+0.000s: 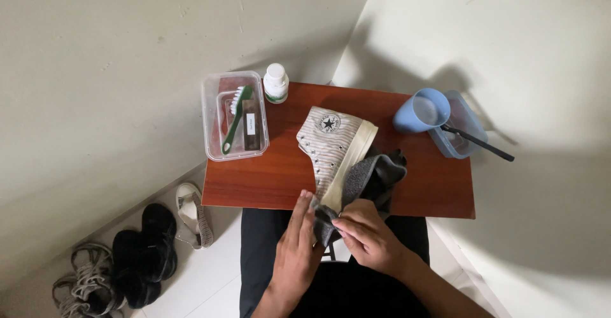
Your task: The person scrubs the white rubber sole of a high-top sneaker with a brush, then wipes the shoe with a cloth. They repeat this process, scrubbing different sections of the sole and wiping them clean.
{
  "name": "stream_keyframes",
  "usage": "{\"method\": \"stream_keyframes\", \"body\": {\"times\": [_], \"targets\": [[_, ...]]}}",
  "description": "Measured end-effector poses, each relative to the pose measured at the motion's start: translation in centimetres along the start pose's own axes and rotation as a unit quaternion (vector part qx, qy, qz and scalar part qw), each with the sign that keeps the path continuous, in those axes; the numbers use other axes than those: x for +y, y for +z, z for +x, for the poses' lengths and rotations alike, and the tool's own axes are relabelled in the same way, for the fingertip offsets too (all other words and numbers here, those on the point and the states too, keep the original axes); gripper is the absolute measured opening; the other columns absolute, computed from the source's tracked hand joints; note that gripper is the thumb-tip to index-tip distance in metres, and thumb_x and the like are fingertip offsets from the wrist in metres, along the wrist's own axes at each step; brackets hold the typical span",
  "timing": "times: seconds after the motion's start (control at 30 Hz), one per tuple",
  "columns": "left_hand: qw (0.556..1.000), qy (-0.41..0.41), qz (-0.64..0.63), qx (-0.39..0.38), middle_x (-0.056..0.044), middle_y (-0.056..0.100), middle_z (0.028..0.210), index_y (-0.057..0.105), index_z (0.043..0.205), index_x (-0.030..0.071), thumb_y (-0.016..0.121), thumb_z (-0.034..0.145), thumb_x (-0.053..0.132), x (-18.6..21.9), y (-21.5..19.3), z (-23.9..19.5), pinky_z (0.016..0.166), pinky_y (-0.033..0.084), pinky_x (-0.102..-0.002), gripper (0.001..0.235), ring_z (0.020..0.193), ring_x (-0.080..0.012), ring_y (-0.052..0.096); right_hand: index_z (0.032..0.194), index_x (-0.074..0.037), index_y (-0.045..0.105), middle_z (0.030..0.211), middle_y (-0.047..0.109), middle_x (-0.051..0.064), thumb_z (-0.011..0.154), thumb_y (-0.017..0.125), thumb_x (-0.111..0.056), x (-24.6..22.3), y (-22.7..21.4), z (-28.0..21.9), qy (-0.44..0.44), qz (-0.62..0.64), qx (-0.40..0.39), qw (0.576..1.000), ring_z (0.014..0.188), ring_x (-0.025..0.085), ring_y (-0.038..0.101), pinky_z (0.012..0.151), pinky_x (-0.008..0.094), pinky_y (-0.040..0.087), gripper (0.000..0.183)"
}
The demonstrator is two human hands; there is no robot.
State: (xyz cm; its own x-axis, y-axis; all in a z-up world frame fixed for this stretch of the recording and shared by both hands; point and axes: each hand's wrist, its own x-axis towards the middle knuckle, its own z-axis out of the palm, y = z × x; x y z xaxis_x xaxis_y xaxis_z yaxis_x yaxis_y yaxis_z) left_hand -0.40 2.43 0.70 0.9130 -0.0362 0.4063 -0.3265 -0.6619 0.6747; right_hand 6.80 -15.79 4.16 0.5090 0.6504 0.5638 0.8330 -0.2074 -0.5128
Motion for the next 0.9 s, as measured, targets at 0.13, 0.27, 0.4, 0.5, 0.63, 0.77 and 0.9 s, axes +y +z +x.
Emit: {"method": "stream_keyframes", "body": {"times": [0.13,0.27,0.4,0.5,0.63,0.77,0.9], "targets": [[1.000,-0.008,0.029,0.008,-0.021,0.044,0.159,0.037,0.145,-0.004,0.066,0.093,0.000,-1.7,-0.8,1.3,0.090,0.062,-0.035,0.059,0.148,-0.0353,0.046,0.121,0.000,0.059,0.100,0.061,0.014,0.096,0.058,0.008,1.3,-1.7,-1.4,-0.004,-0.023,0.002,1.000,0.086,0.028,0.060,0.085,0.046,0.048,0.027],[1.000,-0.004,-0.029,0.011,-0.020,0.041,0.162,0.014,0.160,0.005,0.083,0.090,0.013,-3.2,-1.0,1.0,0.091,0.062,-0.044,0.099,0.151,-0.0367,0.043,0.123,-0.001,0.064,0.109,0.063,0.014,0.094,0.064,0.002,4.5,-3.4,-3.9,0.113,-0.080,0.059,0.989,0.095,0.024,0.062,0.079,0.033,0.057,0.029],[0.998,-0.056,-0.013,-0.005,-0.019,0.043,0.159,0.026,0.155,0.000,0.089,0.083,0.027,-2.9,-1.4,1.4,0.112,0.050,-0.049,0.099,0.147,-0.0377,0.045,0.120,0.001,0.066,0.109,0.062,0.013,0.097,0.064,-0.006,5.9,-5.1,-2.7,0.212,-0.084,0.089,0.969,0.102,0.026,0.062,0.089,0.036,0.054,0.023],[0.999,-0.036,0.011,0.035,-0.023,0.038,0.160,0.026,0.152,-0.002,0.089,0.083,0.033,-2.5,-1.6,1.2,0.119,0.044,-0.049,0.100,0.150,-0.0420,0.040,0.120,0.002,0.066,0.112,0.064,0.013,0.099,0.064,-0.013,6.0,-5.5,-2.6,0.238,-0.088,0.082,0.964,0.111,0.027,0.059,0.098,0.038,0.052,0.026],[0.988,0.023,0.081,0.126,-0.029,0.042,0.150,0.039,0.138,-0.003,0.074,0.094,0.046,0.2,-0.9,0.1,0.118,0.044,-0.067,0.075,0.144,-0.0505,0.043,0.128,-0.002,0.066,0.119,0.066,0.008,0.108,0.046,-0.028,6.1,-6.3,-3.9,0.285,-0.069,0.084,0.952,0.122,0.025,0.053,0.101,0.037,0.048,0.038],[0.985,0.052,0.131,0.099,-0.016,0.049,0.129,0.062,0.121,0.014,0.078,0.091,0.046,1.6,2.6,-2.3,0.093,0.048,-0.049,0.046,0.115,-0.0341,0.049,0.141,-0.008,0.053,0.137,0.055,0.013,0.095,0.057,-0.009,7.4,-6.7,-5.5,0.408,-0.039,0.052,0.911,0.131,0.028,0.051,0.110,0.040,0.045,0.047],[0.994,0.086,0.067,-0.014,-0.014,0.057,0.130,0.059,0.126,0.015,0.073,0.093,0.022,3.6,3.8,-1.1,0.082,0.046,-0.050,0.036,0.111,-0.0348,0.055,0.156,-0.013,0.038,0.144,0.032,0.014,0.093,0.054,-0.016,7.9,-6.6,-5.8,0.420,-0.007,-0.058,0.906,0.140,0.029,0.039,0.118,0.045,0.032,0.065]]}}
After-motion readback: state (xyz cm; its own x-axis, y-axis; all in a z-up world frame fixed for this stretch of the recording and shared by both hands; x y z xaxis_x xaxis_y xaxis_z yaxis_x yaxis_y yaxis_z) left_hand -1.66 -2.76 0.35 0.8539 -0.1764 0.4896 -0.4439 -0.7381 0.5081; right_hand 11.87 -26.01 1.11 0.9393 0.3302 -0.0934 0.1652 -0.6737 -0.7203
